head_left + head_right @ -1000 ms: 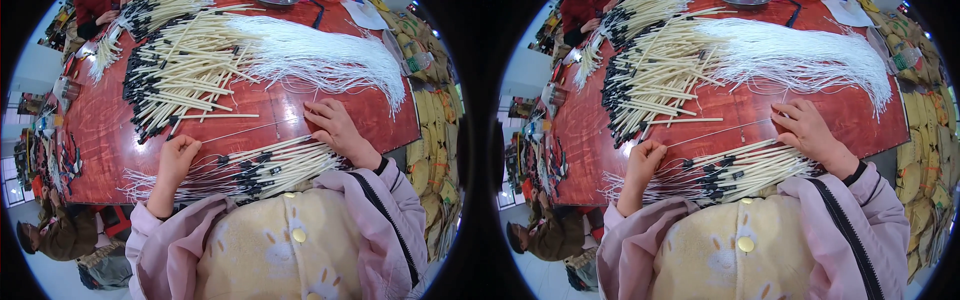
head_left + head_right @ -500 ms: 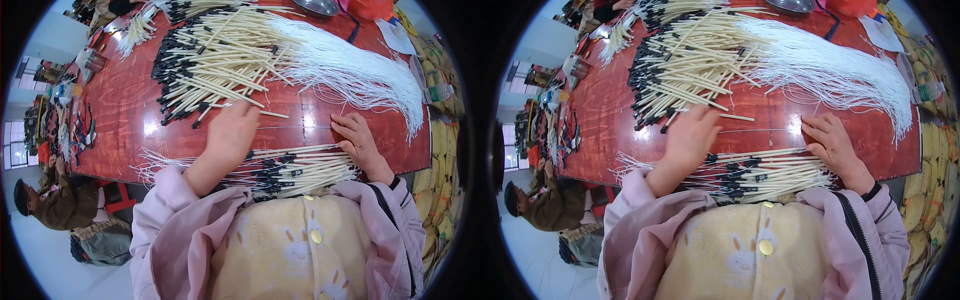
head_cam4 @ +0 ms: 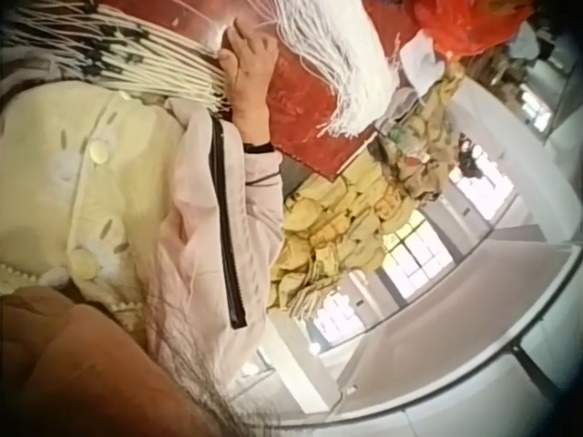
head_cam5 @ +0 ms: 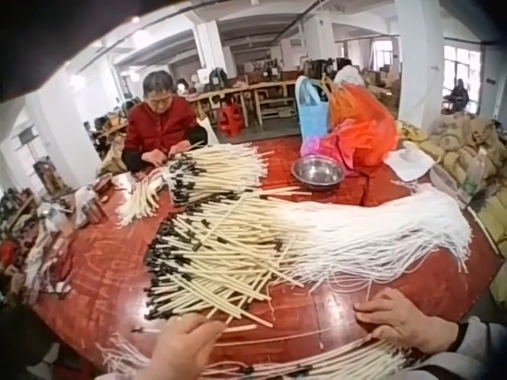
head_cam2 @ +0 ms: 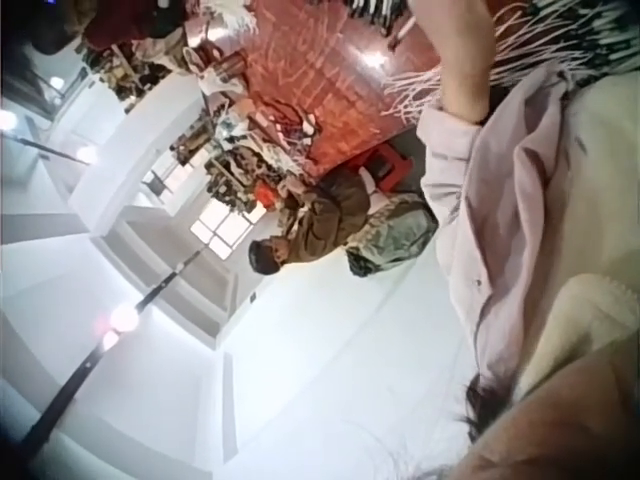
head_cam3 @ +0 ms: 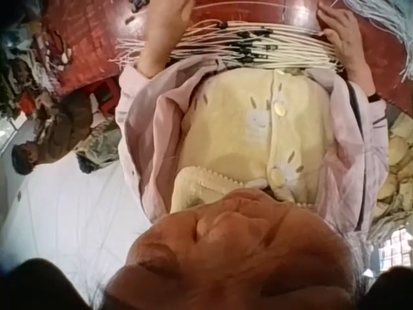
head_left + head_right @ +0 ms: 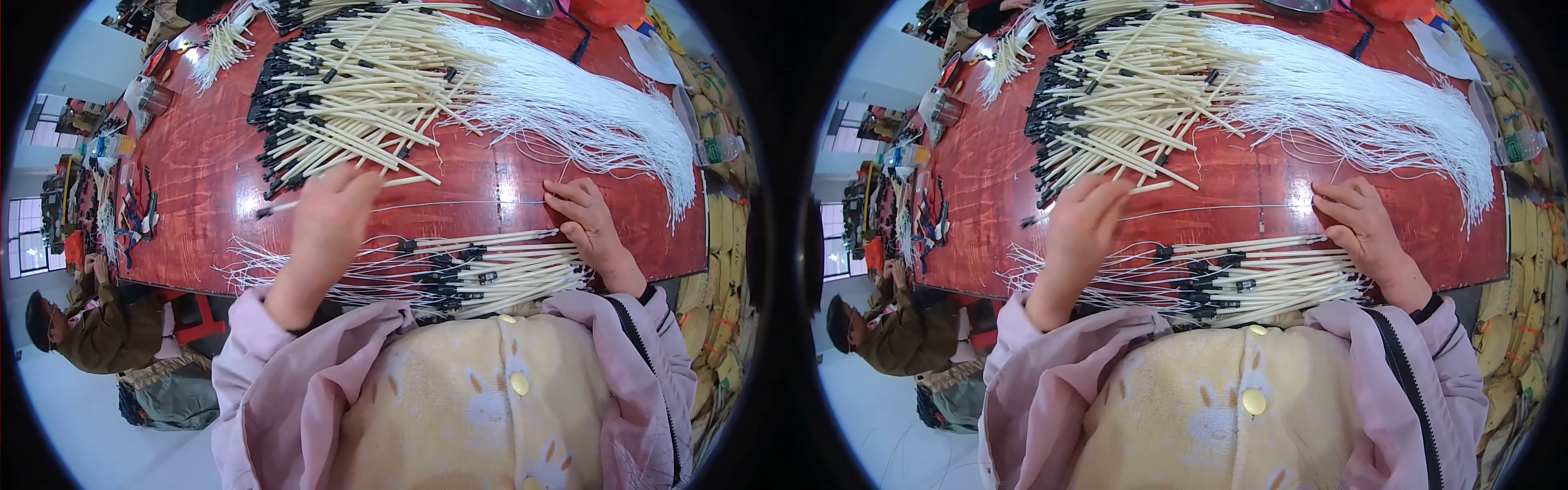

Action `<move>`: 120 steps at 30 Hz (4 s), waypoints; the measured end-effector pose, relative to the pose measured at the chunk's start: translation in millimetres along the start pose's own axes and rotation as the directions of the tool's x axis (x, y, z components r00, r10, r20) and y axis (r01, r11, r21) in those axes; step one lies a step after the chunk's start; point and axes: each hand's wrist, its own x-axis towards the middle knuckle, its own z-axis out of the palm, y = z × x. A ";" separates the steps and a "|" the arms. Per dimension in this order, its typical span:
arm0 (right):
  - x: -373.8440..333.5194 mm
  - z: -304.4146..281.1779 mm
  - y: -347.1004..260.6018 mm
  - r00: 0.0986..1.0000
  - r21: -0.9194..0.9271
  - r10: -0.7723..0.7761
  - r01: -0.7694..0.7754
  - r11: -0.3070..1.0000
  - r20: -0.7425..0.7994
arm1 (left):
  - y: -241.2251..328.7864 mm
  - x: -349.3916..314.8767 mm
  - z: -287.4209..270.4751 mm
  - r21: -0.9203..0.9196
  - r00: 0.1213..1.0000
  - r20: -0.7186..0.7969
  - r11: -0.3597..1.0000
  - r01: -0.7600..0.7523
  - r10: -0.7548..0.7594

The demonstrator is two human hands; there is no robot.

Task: The person threads a white string through a plastic tube by hand, then slides a black cap onto the end of the tube and places the completed assembly onto a pile on the table.

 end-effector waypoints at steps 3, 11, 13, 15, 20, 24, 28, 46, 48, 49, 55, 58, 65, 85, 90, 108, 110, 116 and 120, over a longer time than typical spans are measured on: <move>1.8 -0.8 -0.7 0.999 0.007 0.020 -0.020 1.000 0.028 | -19.6 -43.5 -13.7 0.003 0.985 -0.013 0.985 0.170 -0.170; 1.7 1.7 -0.8 0.999 0.061 0.031 -0.030 0.998 -0.009 | -37.3 -85.5 -20.4 0.083 0.948 0.004 0.945 0.316 -0.317; 2.6 1.3 -2.5 0.999 0.065 0.033 -0.032 0.997 -0.008 | -39.1 -87.6 -19.4 0.082 0.950 0.000 0.947 0.310 -0.311; 3.3 0.5 -3.7 0.999 0.076 0.041 -0.041 0.996 -0.006 | -40.5 -88.1 -18.2 0.079 0.948 0.016 0.946 0.315 -0.317; 2.1 0.2 -4.2 0.998 0.082 0.061 -0.062 0.995 0.010 | -41.9 -86.9 -14.5 0.073 0.954 -0.012 0.952 0.299 -0.299; 0.9 1.5 -5.5 0.998 0.069 0.063 -0.063 0.996 -0.002 | -40.9 -86.7 -16.7 0.080 0.940 0.024 0.938 0.336 -0.339; 0.2 1.4 -4.3 0.999 0.071 0.052 -0.051 0.996 -0.007 | -40.1 -84.7 -15.9 0.066 0.940 0.033 0.939 0.338 -0.341; 27.4 28.0 -34.2 0.980 -0.078 -0.125 0.138 0.987 0.152 | 56.2 14.6 84.9 0.246 0.919 0.368 0.937 -0.246 0.145; 24.8 28.7 -31.8 0.982 -0.071 -0.118 0.130 0.989 0.144 | 61.5 11.5 75.2 0.227 0.917 0.355 0.935 -0.273 0.181; 22.1 26.2 -25.6 0.990 -0.087 -0.085 0.095 0.992 0.109 | 63.3 8.7 70.5 0.213 0.915 0.351 0.934 -0.286 0.200; 32.7 20.3 -25.8 0.998 -0.098 -0.015 0.021 0.995 0.057 | 30.0 -30.0 25.4 0.226 0.987 0.038 0.963 0.145 -0.158; 50.1 31.3 -31.2 0.991 -0.114 -0.113 0.120 0.986 0.068 | 5.5 -47.5 20.7 0.220 0.947 0.062 0.930 0.295 -0.315; 77.2 53.5 -27.5 0.957 -0.113 -0.292 0.289 0.950 -0.003 | 5.9 -42.6 23.2 0.019 0.955 0.144 0.966 0.258 -0.258; 18.1 -52.6 -57.6 0.975 0.038 -0.207 0.205 0.978 0.077 | -78.7 -151.1 -118.1 0.523 0.688 -0.092 0.554 0.648 -0.719; -8.7 -42.9 -50.8 0.991 0.075 -0.060 0.051 0.996 0.121 | -38.3 -124.4 -77.3 0.430 0.894 -0.115 0.789 0.438 -0.433; 35.7 -36.1 109.8 0.937 -0.282 0.221 -0.296 0.912 -0.269 | 36.9 110.5 132.2 0.124 0.907 0.368 0.956 -0.267 0.206; 43.8 -41.2 125.1 0.947 -0.325 0.177 -0.262 0.909 -0.267 | 30.4 124.8 146.3 0.130 0.906 0.378 0.958 -0.257 0.192; 54.9 -58.9 157.7 0.946 -0.387 0.176 -0.275 0.880 -0.272 | 7.8 165.9 154.4 0.183 0.927 0.335 0.953 -0.241 0.170; 54.0 -59.1 132.4 0.941 -0.420 0.152 -0.276 0.865 -0.303 | 2.0 167.9 143.6 0.162 0.927 0.355 0.969 -0.189 0.122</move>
